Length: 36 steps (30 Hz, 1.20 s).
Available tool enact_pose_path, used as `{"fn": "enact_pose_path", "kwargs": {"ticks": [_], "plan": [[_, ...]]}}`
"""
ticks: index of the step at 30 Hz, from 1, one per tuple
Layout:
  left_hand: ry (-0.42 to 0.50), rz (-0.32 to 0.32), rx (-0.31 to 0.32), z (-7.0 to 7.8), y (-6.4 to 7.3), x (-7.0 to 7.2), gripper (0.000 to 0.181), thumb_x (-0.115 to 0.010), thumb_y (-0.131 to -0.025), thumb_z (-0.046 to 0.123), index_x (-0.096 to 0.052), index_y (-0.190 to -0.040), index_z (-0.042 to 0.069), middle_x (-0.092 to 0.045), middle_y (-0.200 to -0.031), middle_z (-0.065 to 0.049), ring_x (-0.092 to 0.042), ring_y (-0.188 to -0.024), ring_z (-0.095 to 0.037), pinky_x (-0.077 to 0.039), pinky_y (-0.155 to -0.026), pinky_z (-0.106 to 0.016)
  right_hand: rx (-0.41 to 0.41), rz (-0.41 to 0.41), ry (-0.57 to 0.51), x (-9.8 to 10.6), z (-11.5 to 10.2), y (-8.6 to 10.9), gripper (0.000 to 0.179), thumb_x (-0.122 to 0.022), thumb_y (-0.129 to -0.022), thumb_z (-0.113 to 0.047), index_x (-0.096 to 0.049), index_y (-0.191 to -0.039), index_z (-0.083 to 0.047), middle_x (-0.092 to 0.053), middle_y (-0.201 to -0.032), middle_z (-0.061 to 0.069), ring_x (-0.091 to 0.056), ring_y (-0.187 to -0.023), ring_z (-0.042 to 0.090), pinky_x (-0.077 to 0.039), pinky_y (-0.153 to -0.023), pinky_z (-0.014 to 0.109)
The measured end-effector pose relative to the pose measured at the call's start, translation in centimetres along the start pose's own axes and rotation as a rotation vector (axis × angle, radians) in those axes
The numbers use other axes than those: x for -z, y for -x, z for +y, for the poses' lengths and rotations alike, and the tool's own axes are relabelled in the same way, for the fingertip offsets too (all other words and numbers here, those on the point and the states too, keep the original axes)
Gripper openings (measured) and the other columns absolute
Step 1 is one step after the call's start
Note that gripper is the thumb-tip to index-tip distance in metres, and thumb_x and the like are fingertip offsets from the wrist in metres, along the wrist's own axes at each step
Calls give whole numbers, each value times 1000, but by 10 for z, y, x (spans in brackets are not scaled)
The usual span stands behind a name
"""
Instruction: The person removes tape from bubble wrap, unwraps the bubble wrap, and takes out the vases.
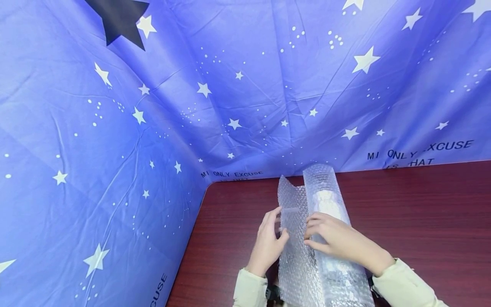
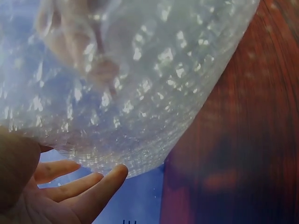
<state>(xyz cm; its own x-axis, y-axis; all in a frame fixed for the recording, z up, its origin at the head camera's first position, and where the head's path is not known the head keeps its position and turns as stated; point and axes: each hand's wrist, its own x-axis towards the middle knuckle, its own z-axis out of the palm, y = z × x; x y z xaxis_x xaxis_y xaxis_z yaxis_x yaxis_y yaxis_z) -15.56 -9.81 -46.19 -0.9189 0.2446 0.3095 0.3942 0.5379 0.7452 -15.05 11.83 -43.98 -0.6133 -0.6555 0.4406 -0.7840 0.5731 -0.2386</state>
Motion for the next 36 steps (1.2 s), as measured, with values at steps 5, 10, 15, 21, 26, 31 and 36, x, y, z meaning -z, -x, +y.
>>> {"fn": "enact_pose_path", "kwargs": {"ticks": [5, 10, 15, 21, 26, 31, 36], "plan": [[4, 3, 3, -2, 0, 2, 61, -61, -87, -1, -46, -145, 7, -57, -131, -9, -63, -113, -20, -56, -86, -20, 28, -74, 13, -4, -4, 0, 18, -69, -92, -36, -76, -80, -25, -70, -87, -15, -63, -103, 21, -47, -101, 51], [15, 1, 26, -3, 0, 2, 60, -62, -87, -1, -47, -145, 6, -59, -127, -11, -64, -111, -22, -56, -85, -20, 39, -140, -13, -8, -8, 2, 34, -58, -98, -40, -76, -74, -24, -69, -80, -17, -67, -95, 15, -38, -106, 63], [3, 5, 47, -8, -1, 2, 60, -63, -87, -2, -48, -144, 6, -59, -125, -11, -64, -110, -23, -56, -84, -19, 35, -162, -5, -11, -9, 3, 39, -54, -101, -40, -75, -72, -25, -69, -77, -17, -68, -93, 13, -36, -107, 63], [7, 16, 41, -15, -2, 1, 61, -64, -85, -6, -48, -143, 5, -59, -124, -12, -65, -108, -26, -57, -82, -18, 50, -163, 35, -13, -11, 3, 41, -51, -102, -41, -74, -71, -26, -70, -79, -15, -67, -94, 15, -35, -108, 61], [0, 16, 56, -17, -2, 1, 61, -64, -84, -6, -49, -143, 5, -59, -124, -12, -65, -109, -26, -57, -82, -18, 78, -114, 70, -13, -12, 3, 41, -56, -100, -39, -71, -65, -27, -65, -75, -17, -61, -88, 11, -37, -106, 57], [2, 17, 50, -18, -2, 1, 61, -64, -84, -6, -49, -142, 3, -60, -122, -13, -65, -108, -28, -57, -80, -19, 90, -65, 92, -13, -13, 4, 40, -60, -99, -35, -68, -60, -27, -61, -72, -18, -58, -85, 9, -38, -105, 55], [5, 6, 77, -22, -3, 1, 63, -64, -84, -6, -48, -143, 4, -59, -123, -13, -65, -108, -26, -56, -80, -17, 68, -11, 84, -13, -12, 6, 43, -61, -98, -32, -61, -55, -28, -56, -69, -21, -56, -85, 7, -36, -107, 50]]}}
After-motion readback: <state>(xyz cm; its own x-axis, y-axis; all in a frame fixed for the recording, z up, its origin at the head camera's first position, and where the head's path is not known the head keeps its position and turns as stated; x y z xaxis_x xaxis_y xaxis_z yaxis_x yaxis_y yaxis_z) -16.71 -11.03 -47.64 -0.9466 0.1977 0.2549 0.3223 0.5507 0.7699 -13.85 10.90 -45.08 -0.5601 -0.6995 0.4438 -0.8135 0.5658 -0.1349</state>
